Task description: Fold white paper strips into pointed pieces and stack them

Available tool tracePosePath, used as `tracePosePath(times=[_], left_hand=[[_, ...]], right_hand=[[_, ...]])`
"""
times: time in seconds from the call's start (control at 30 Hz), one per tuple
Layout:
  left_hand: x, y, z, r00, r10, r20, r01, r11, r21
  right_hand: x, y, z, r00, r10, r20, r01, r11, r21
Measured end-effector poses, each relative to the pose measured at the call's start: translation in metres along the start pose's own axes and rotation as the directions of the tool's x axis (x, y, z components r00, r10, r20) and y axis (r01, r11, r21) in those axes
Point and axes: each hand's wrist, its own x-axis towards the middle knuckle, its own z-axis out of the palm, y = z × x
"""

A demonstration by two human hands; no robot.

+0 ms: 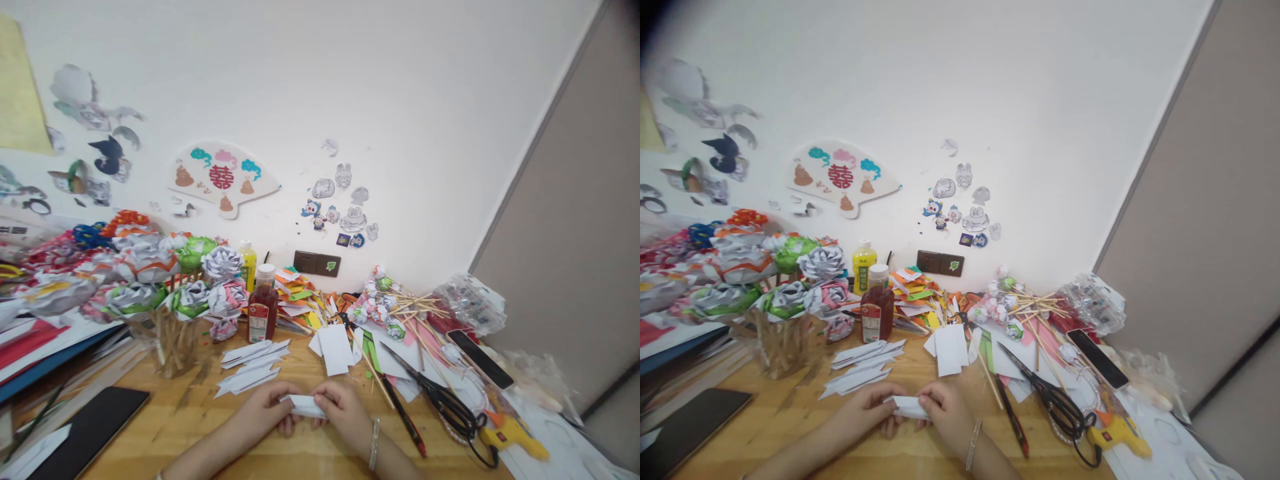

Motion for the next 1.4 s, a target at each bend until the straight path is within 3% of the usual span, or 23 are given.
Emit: tracePosePath(times=[0.27,0.5,0.93,1.4], left_hand=[[-0.002,0.0015,-0.0005,0.995,0.092,-0.038,-0.076,0.947,0.313],[0.0032,-0.0048,-0.0044,1.0,-0.027,-0.005,0.028,0.979,0.2],[-0.0025,0.0049,0.0007,0.999,0.031,-0.026,-0.021,0.95,0.31],[0.0011,0.0001,-0.0031,1.0,0.01,0.015,-0.012,0.982,0.188]], right_hand=[[-0.0001,0.0009,-0.0003,1.0,-0.006,-0.004,0.006,0.998,-0.056],[-0.0004,-0.0013,0.0007,1.0,-0.015,0.004,0.015,0.995,-0.102],[-0.0016,0.0,0.0006,0.999,-0.046,-0.007,0.045,0.991,-0.124],[-0.0015,0.0023,0.0008,0.999,-0.031,0.01,0.032,0.995,-0.098]])
